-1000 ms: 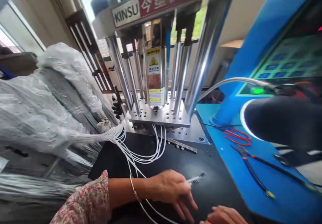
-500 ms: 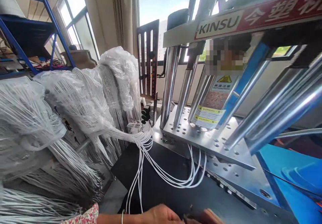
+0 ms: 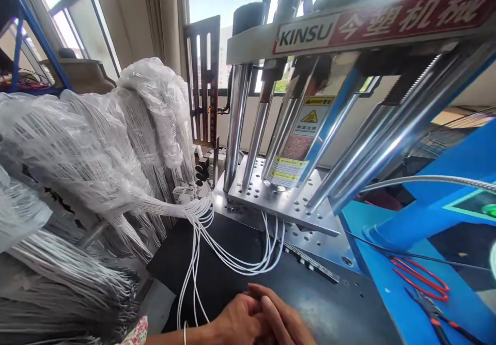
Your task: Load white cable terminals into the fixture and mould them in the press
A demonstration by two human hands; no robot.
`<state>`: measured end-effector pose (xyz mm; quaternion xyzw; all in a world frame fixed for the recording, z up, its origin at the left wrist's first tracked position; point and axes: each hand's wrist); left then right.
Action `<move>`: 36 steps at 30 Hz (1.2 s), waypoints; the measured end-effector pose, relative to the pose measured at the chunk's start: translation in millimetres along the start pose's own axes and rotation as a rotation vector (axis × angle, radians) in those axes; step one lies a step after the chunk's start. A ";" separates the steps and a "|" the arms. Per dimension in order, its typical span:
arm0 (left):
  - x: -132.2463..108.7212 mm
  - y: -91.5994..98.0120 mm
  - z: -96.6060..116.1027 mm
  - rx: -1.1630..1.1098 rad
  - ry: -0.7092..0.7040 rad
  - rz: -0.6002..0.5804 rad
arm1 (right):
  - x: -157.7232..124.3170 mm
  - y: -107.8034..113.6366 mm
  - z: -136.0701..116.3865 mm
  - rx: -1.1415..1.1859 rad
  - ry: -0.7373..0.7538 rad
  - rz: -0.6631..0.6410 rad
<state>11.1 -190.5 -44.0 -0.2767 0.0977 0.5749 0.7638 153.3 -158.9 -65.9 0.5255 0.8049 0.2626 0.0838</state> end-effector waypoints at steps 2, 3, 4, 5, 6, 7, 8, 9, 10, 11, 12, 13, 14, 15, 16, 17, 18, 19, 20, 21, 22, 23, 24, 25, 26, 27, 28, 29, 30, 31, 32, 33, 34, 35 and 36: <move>1.2 -0.3 0.3 -0.042 0.016 0.034 | 15.0 21.6 20.9 -0.163 0.082 0.048; 1.5 -0.1 0.8 -0.073 0.017 0.068 | 23.2 35.5 33.0 -0.299 0.110 0.111; 1.6 0.1 1.5 -0.103 0.015 0.106 | 31.0 50.7 45.3 -0.480 0.111 0.211; 1.8 0.3 2.6 -0.127 0.006 0.137 | 37.5 66.1 56.8 -0.675 0.089 0.285; 2.2 0.6 4.2 -0.142 -0.005 0.159 | 42.5 80.9 66.6 -0.845 0.053 0.285; 2.9 0.7 6.1 -0.152 -0.015 0.177 | 45.7 94.2 73.9 -0.969 0.032 0.236; 4.0 0.8 8.3 -0.156 -0.026 0.190 | 47.4 105.3 78.3 -1.057 0.018 0.151; 5.5 0.8 10.7 -0.162 -0.040 0.200 | 48.2 114.0 79.5 -1.109 0.008 0.058; 7.6 0.7 13.1 -0.173 -0.054 0.201 | 48.5 120.1 78.0 -1.132 0.008 -0.025; 10.0 0.3 15.5 -0.187 -0.062 0.196 | 49.0 124.0 74.3 -1.140 0.009 -0.086; 12.8 -0.4 17.6 -0.205 -0.060 0.183 | 49.8 126.0 69.0 -1.138 0.007 -0.125; 15.7 -1.3 19.4 -0.221 -0.052 0.165 | 51.1 126.6 62.8 -1.129 0.004 -0.149; 18.6 -2.4 20.7 -0.231 -0.039 0.148 | 52.7 126.3 56.2 -1.113 -0.003 -0.167; 21.2 -3.7 21.6 -0.234 -0.028 0.138 | 54.4 125.5 49.6 -1.090 -0.015 -0.184; 23.4 -5.0 21.9 -0.223 -0.020 0.138 | 55.7 124.5 43.4 -1.058 -0.040 -0.209; 25.2 -6.1 21.7 -0.199 -0.024 0.150 | 56.3 123.5 37.8 -1.015 -0.077 -0.238; 26.5 -6.9 21.0 -0.167 -0.033 0.166 | 55.6 122.6 33.1 -0.949 -0.119 -0.267; 27.3 -7.3 19.9 -0.130 -0.045 0.185 | 53.4 121.7 29.3 -0.854 -0.161 -0.283; 27.8 -7.4 18.5 -0.090 -0.060 0.205 | 49.4 120.4 26.6 -0.721 -0.203 -0.284; 28.0 -7.1 17.0 -0.050 -0.075 0.226 | 43.5 118.6 24.9 -0.544 -0.246 -0.268; 28.2 -6.9 15.6 -0.012 -0.088 0.244 | 36.0 115.9 24.0 -0.325 -0.292 -0.245; 28.4 -6.8 14.5 0.021 -0.099 0.256 | 27.3 112.0 23.9 -0.082 -0.340 -0.221; 28.8 -7.1 13.7 0.055 -0.104 0.264 | 18.0 106.8 24.0 0.156 -0.389 -0.201; 29.3 -8.0 13.3 0.092 -0.104 0.270 | 9.0 100.4 24.1 0.364 -0.437 -0.179; 30.0 -9.5 13.2 0.131 -0.103 0.275 | 0.7 93.2 23.8 0.526 -0.479 -0.154; 30.8 -11.5 13.4 0.171 -0.104 0.277 | -6.1 85.5 23.0 0.635 -0.510 -0.114; 31.5 -13.8 13.8 0.210 -0.106 0.278 | -11.2 78.0 21.7 0.699 -0.533 -0.067; 32.1 -16.3 14.1 0.247 -0.111 0.277 | -14.4 71.2 19.9 0.737 -0.551 -0.021; 32.4 -18.6 14.4 0.283 -0.120 0.274 | -16.1 65.4 17.8 0.762 -0.561 0.018; 32.5 -20.7 14.6 0.317 -0.132 0.270 | -16.6 60.9 15.7 0.779 -0.562 0.044; 32.2 -22.5 14.6 0.350 -0.142 0.264 | -16.2 57.7 13.7 0.789 -0.553 0.060; 31.8 -23.9 14.4 0.379 -0.147 0.260 | -15.3 55.8 12.1 0.793 -0.538 0.068; 31.3 -25.1 14.1 0.401 -0.151 0.257 | -14.4 54.8 10.9 0.789 -0.522 0.070; 30.7 -26.0 13.7 0.414 -0.151 0.253 | -13.5 54.5 10.1 0.778 -0.508 0.073; 30.3 -27.0 13.2 0.423 -0.148 0.250 | -12.9 54.5 9.7 0.768 -0.502 0.071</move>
Point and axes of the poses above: each hand's wrist, its own x-axis towards the middle knuckle, its own y-axis out of the back of the hand, z = x × y, and after that the axes turned 1 degree about y, right-handed
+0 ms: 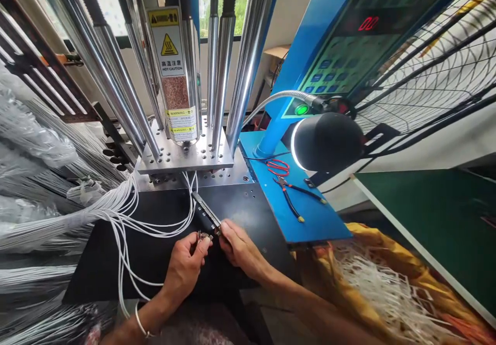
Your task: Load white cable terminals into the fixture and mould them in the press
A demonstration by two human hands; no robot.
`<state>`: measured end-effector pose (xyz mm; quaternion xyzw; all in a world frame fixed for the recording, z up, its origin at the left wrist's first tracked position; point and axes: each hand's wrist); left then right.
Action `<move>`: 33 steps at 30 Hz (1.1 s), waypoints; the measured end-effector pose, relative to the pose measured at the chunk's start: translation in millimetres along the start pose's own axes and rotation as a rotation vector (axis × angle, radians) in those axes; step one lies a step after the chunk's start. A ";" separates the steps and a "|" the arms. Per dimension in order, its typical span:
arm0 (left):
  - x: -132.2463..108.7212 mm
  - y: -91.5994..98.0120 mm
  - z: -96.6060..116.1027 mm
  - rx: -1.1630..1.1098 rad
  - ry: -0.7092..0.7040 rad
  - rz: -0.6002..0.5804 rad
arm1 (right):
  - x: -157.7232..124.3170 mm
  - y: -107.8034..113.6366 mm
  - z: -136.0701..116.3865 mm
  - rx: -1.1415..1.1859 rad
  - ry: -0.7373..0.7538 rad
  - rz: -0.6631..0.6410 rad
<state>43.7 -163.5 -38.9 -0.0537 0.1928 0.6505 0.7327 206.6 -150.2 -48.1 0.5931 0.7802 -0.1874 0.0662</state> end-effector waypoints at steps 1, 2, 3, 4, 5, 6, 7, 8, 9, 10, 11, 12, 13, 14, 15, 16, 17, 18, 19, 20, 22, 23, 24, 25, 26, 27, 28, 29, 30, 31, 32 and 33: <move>-0.6 -1.0 0.0 0.007 0.003 -0.004 | 0.3 0.0 -0.3 -0.010 -0.002 -0.002; -1.1 -2.1 0.0 0.015 0.004 -0.007 | 0.6 0.1 -0.4 -0.019 -0.007 -0.003; -1.4 -3.4 0.2 0.025 0.003 -0.010 | 0.8 0.3 -0.3 -0.028 -0.013 -0.008; -1.5 -4.8 0.6 0.037 0.002 -0.013 | 0.9 0.5 0.1 -0.037 -0.015 -0.013; -1.5 -6.3 1.3 0.044 0.001 -0.016 | 0.9 0.5 0.5 -0.046 -0.015 -0.020; -1.4 -7.7 2.2 0.044 0.003 -0.021 | 0.9 0.4 1.0 -0.051 -0.013 -0.028; -1.3 -9.1 3.5 0.033 0.011 -0.027 | 0.8 0.3 1.4 -0.054 -0.011 -0.034; -1.2 -10.2 4.8 0.014 0.025 -0.030 | 0.7 0.2 1.6 -0.051 -0.010 -0.039; -1.2 -11.1 6.2 -0.011 0.045 -0.030 | 0.5 0.1 1.7 -0.047 -0.009 -0.042; -1.2 -11.7 7.6 -0.041 0.066 -0.030 | 0.3 0.2 1.7 -0.044 -0.007 -0.042; -1.4 -12.1 8.7 -0.070 0.084 -0.030 | 0.1 0.4 1.5 -0.048 -0.004 -0.044; -1.5 -12.3 9.6 -0.094 0.099 -0.028 | -0.1 0.7 1.3 -0.060 0.000 -0.043; -1.7 -12.4 10.1 -0.109 0.109 -0.026 | -0.3 1.1 1.1 -0.081 0.004 -0.042; -1.9 -12.4 10.2 -0.119 0.115 -0.025 | -0.4 1.7 1.0 -0.108 0.005 -0.042; -2.2 -12.3 10.2 -0.123 0.118 -0.025 | -0.4 2.3 1.0 -0.142 0.006 -0.044; -2.4 -12.2 9.9 -0.125 0.123 -0.025 | -0.4 2.9 1.0 -0.177 0.010 -0.049; -2.6 -12.1 9.6 -0.125 0.128 -0.025 | -0.3 3.4 1.1 -0.208 0.019 -0.057; -2.7 -11.7 9.4 -0.127 0.130 -0.030 | -0.1 3.9 1.1 -0.231 0.033 -0.065; -2.7 -11.2 9.2 -0.129 0.128 -0.041 | 0.1 4.3 0.9 -0.244 0.047 -0.076; -2.5 -10.3 9.2 -0.129 0.124 -0.054 | 0.2 4.5 0.4 -0.248 0.056 -0.089; -1.6 -7.6 9.7 -0.129 0.108 -0.097 | 0.3 4.8 -1.3 -0.228 0.049 -0.117; -0.9 -5.6 10.2 -0.132 0.098 -0.120 | 0.1 4.8 -2.4 -0.206 0.035 -0.125; -0.1 -3.4 10.9 -0.132 0.091 -0.136 | -0.2 4.8 -3.4 -0.178 0.017 -0.127; 0.7 -0.9 11.8 -0.130 0.087 -0.139 | -0.7 4.7 -4.3 -0.143 -0.002 -0.122; 1.2 1.6 12.9 -0.125 0.091 -0.130 | -1.3 4.7 -4.9 -0.099 -0.019 -0.111; 1.6 3.9 14.0 -0.114 0.098 -0.116 | -1.9 4.7 -5.2 -0.055 -0.034 -0.099; 1.7 5.9 15.1 -0.098 0.106 -0.101 | -2.6 4.8 -5.2 -0.018 -0.047 -0.093; 1.5 7.3 16.2 -0.079 0.115 -0.093 | -3.2 5.0 -4.8 0.009 -0.056 -0.093; 1.1 8.1 17.2 -0.061 0.123 -0.101 | -3.8 5.3 -4.2 0.024 -0.062 -0.099; 0.5 8.1 18.0 -0.048 0.125 -0.119 | -4.3 5.8 -3.4 0.024 -0.062 -0.107; -0.1 7.6 18.5 -0.037 0.121 -0.139 | -4.6 6.2 -2.6 0.009 -0.057 -0.120; -0.7 6.5 18.6 -0.029 0.116 -0.158 | -4.7 6.7 -1.9 -0.017 -0.045 -0.133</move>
Point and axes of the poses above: each hand's wrist, its own x-axis towards the middle knuckle, its own y-axis out of the back of the hand, z = x × y, and after that the axes turned 1 degree about y, right-handed
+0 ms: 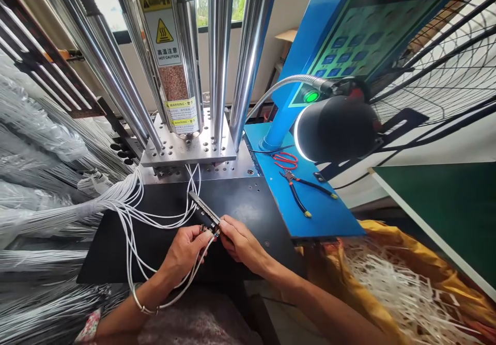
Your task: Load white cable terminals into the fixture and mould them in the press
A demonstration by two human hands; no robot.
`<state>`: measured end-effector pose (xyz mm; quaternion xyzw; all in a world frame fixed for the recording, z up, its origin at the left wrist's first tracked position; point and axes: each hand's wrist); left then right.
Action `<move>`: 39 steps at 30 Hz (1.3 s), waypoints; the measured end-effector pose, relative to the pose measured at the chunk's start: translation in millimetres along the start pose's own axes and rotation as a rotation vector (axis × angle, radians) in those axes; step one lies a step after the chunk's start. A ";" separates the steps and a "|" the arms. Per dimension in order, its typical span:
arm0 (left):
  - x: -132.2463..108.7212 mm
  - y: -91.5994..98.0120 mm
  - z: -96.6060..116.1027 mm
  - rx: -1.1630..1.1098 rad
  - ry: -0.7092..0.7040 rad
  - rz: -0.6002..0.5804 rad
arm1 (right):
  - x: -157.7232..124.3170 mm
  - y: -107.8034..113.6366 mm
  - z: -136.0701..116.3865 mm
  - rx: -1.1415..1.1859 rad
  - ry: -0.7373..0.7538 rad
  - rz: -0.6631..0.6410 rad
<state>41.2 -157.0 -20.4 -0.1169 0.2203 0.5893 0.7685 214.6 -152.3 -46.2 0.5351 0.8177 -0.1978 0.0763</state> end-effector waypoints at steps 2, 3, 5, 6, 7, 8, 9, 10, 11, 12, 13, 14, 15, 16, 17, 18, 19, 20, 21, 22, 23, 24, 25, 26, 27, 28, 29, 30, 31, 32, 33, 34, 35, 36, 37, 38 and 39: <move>-0.5 -2.8 -0.9 -0.006 -0.007 -0.010 | 0.1 0.8 0.8 -0.064 0.029 -0.012; -0.6 -4.0 -1.8 -0.020 -0.011 -0.003 | 0.3 1.2 0.8 -0.096 0.046 -0.012; -0.6 -5.6 -4.4 -0.055 -0.013 0.025 | 0.8 1.9 0.2 -0.154 0.075 -0.008; -0.5 -5.8 -5.8 -0.076 -0.017 0.035 | 1.0 2.3 -0.1 -0.183 0.084 -0.006; -0.2 -5.8 -7.1 -0.094 -0.023 0.037 | 1.1 2.7 -0.4 -0.217 0.094 -0.008; 0.3 -5.5 -8.2 -0.106 -0.030 0.031 | 1.2 3.2 -0.4 -0.255 0.104 -0.013; 1.1 -4.9 -9.0 -0.111 -0.038 0.023 | 1.2 3.8 -0.1 -0.291 0.116 -0.017; 2.1 -4.1 -9.5 -0.107 -0.044 0.011 | 1.2 4.3 0.7 -0.320 0.128 -0.022; 3.5 -3.0 -9.7 -0.092 -0.045 -0.006 | 1.2 4.8 1.8 -0.337 0.140 -0.022; 5.0 -1.6 -9.7 -0.063 -0.047 -0.022 | 1.2 5.1 3.2 -0.339 0.150 -0.019; 6.8 0.1 -9.5 -0.022 -0.053 -0.027 | 1.2 5.3 4.7 -0.326 0.157 -0.005; 8.5 2.1 -9.4 0.022 -0.065 -0.010 | 1.3 5.2 6.3 -0.300 0.159 0.015; 10.2 4.4 -9.3 0.065 -0.083 0.032 | 1.4 4.9 7.7 -0.263 0.157 0.040; 11.5 6.7 -9.4 0.102 -0.107 0.101 | 1.5 4.5 8.9 -0.220 0.152 0.064; 12.5 9.0 -9.6 0.126 -0.133 0.179 | 1.6 4.0 9.9 -0.173 0.144 0.082; 13.0 10.8 -9.8 0.128 -0.148 0.244 | 1.8 3.5 10.6 -0.126 0.130 0.090; 13.1 12.1 -10.1 0.106 -0.146 0.278 | 1.9 3.1 11.1 -0.086 0.116 0.087; 12.8 12.7 -10.3 0.070 -0.131 0.278 | 1.9 2.8 11.5 -0.055 0.104 0.075; 12.2 12.5 -10.2 0.025 -0.108 0.252 | 2.0 2.7 11.8 -0.034 0.096 0.057; 11.5 11.8 -10.1 -0.020 -0.082 0.217 | 1.9 2.7 12.1 -0.024 0.093 0.038; 10.8 10.6 -9.7 -0.055 -0.059 0.189 | 1.8 2.9 12.3 -0.024 0.093 0.022; 10.3 9.3 -9.3 -0.075 -0.045 0.172 | 1.7 3.3 12.4 -0.033 0.094 0.008; 10.0 8.0 -8.9 -0.083 -0.036 0.166 | 1.5 3.7 12.4 -0.046 0.096 0.000; 9.9 6.9 -8.6 -0.086 -0.029 0.165 | 1.3 4.1 12.3 -0.060 0.094 -0.005; 9.9 6.2 -8.4 -0.090 -0.025 0.163 | 1.2 4.5 12.2 -0.075 0.091 -0.008; 10.2 5.9 -8.3 -0.098 -0.025 0.159 | 1.1 4.8 11.9 -0.089 0.088 -0.010; 10.5 6.0 -8.4 -0.115 -0.029 0.153 | 1.1 5.0 11.5 -0.104 0.087 -0.014; 10.8 6.6 -8.6 -0.143 -0.035 0.144 | 1.1 5.1 11.1 -0.121 0.088 -0.021; 11.0 7.4 -8.8 -0.176 -0.039 0.135 | 1.1 5.0 10.6 -0.138 0.088 -0.029; 11.3 8.4 -8.9 -0.209 -0.042 0.126 | 1.1 4.8 10.2 -0.150 0.087 -0.035; 11.4 9.5 -9.0 -0.234 -0.041 0.120 | 1.1 4.6 9.9 -0.153 0.086 -0.037; 11.5 10.6 -8.9 -0.247 -0.036 0.117 | 0.9 4.4 9.6 -0.145 0.084 -0.037; 11.4 11.5 -8.8 -0.245 -0.031 0.114 | 0.8 4.3 9.4 -0.128 0.084 -0.033; 11.3 12.2 -8.6 -0.234 -0.027 0.112 | 0.6 4.3 9.3 -0.107 0.085 -0.026; 11.2 12.6 -8.3 -0.219 -0.027 0.110 | 0.4 4.4 9.0 -0.088 0.087 -0.020; 11.0 12.7 -8.0 -0.206 -0.026 0.107 | 0.3 4.6 8.6 -0.073 0.087 -0.015; 10.8 12.6 -7.6 -0.196 -0.027 0.103 | 0.2 4.8 8.1 -0.066 0.085 -0.014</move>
Point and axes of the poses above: each hand's wrist, its own x-axis towards the middle knuckle, its own y-axis out of the back of the hand, z = x × y, and after that the axes turned 1 degree about y, right-handed
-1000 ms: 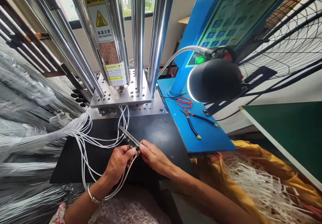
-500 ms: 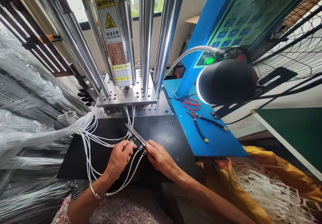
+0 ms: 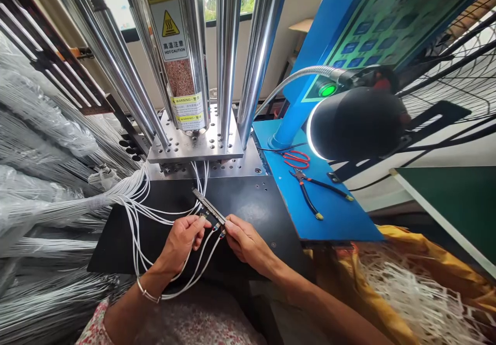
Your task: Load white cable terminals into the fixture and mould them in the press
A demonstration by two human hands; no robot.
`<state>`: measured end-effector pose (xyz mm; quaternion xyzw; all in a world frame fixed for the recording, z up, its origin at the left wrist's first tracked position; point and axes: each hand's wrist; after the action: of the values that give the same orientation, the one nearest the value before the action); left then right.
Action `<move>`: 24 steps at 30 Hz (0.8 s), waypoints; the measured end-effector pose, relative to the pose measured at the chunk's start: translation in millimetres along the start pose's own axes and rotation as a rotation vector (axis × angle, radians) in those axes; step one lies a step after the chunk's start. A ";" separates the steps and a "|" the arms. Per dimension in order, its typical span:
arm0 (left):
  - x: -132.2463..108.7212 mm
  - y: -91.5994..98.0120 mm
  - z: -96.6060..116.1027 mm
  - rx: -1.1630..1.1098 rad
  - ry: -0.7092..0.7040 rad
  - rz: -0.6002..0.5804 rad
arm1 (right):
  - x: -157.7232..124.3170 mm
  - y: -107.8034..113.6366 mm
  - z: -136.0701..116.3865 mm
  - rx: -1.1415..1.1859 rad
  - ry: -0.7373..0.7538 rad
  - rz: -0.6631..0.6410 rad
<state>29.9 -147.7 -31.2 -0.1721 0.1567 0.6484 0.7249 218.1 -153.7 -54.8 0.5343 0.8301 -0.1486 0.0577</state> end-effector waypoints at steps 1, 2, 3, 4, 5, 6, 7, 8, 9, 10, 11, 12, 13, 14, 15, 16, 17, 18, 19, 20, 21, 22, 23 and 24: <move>-0.2 -0.4 0.3 0.002 0.000 -0.005 | 0.1 0.2 -0.7 0.000 -0.003 -0.002; -0.4 -0.9 0.6 -0.001 0.001 -0.008 | 0.2 0.4 -1.6 -0.006 -0.005 -0.007; -0.6 -1.5 0.9 -0.007 0.003 -0.011 | 0.4 0.5 -2.5 -0.012 -0.006 -0.012; -0.6 -2.0 1.1 -0.015 0.005 -0.012 | 0.6 0.6 -3.4 -0.022 -0.004 -0.017; -0.5 -2.3 1.2 -0.024 0.006 -0.009 | 0.8 0.6 -4.2 -0.033 0.001 -0.021; -0.3 -2.5 1.1 -0.032 0.005 -0.003 | 0.8 0.6 -4.8 -0.045 0.007 -0.023; 0.0 -2.4 0.8 -0.039 0.001 0.004 | 0.8 0.8 -5.2 -0.060 0.013 -0.024; 0.3 -2.1 0.2 -0.042 -0.006 0.010 | 0.7 1.1 -5.3 -0.083 0.020 -0.027; 0.8 -1.7 -0.7 -0.045 -0.012 0.014 | 0.5 1.5 -5.2 -0.117 0.030 -0.030; 1.4 -1.2 -1.7 -0.044 -0.017 0.017 | 0.2 2.1 -4.9 -0.158 0.045 -0.035; 2.0 -0.6 -2.6 -0.041 -0.025 0.016 | 0.1 2.8 -4.4 -0.201 0.060 -0.041; 2.6 0.1 -3.3 -0.032 -0.034 0.017 | 0.0 3.5 -3.9 -0.240 0.075 -0.048; 3.3 1.1 -3.6 -0.016 -0.039 0.018 | 0.0 4.0 -3.4 -0.266 0.086 -0.054; 3.9 2.4 -3.4 0.009 -0.039 0.011 | 0.2 4.2 -2.7 -0.272 0.091 -0.058; 4.6 4.2 -2.6 0.040 -0.037 0.003 | 0.5 4.1 -2.2 -0.255 0.088 -0.058; 5.1 6.6 -1.2 0.073 -0.032 0.004 | 0.9 3.7 -1.6 -0.219 0.078 -0.055; 5.5 9.3 0.6 0.108 -0.033 0.018 | 1.3 2.9 -1.2 -0.172 0.064 -0.043; 5.6 12.4 2.5 0.137 -0.044 0.047 | 1.8 2.0 -1.0 -0.121 0.048 -0.025; 5.5 15.4 4.3 0.149 -0.063 0.081 | 2.1 0.9 -0.9 -0.068 0.032 -0.007; 5.2 18.1 5.8 0.144 -0.085 0.112 | 2.3 -0.1 -1.2 -0.014 0.013 0.008; 4.7 20.2 6.7 0.127 -0.102 0.124 | 2.2 -1.0 -1.6 0.039 -0.007 0.016; 4.1 21.3 6.9 0.105 -0.106 0.113 | 2.0 -1.6 -2.2 0.086 -0.026 0.011; 3.6 21.5 6.6 0.089 -0.095 0.088 | 1.5 -2.1 -2.9 0.126 -0.042 -0.004; 3.3 20.6 5.7 0.084 -0.077 0.065 | 0.9 -2.3 -3.6 0.154 -0.054 -0.024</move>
<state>9.8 -140.1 -28.5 -0.1111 0.1612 0.6705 0.7156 215.8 -152.7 -51.2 0.5228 0.8208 -0.2272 0.0370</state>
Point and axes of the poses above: each hand's wrist, its own x-axis towards the middle knuckle, its own y-axis out of the back of the hand, z = x × y, and after that the axes turned 1 degree about y, right-handed
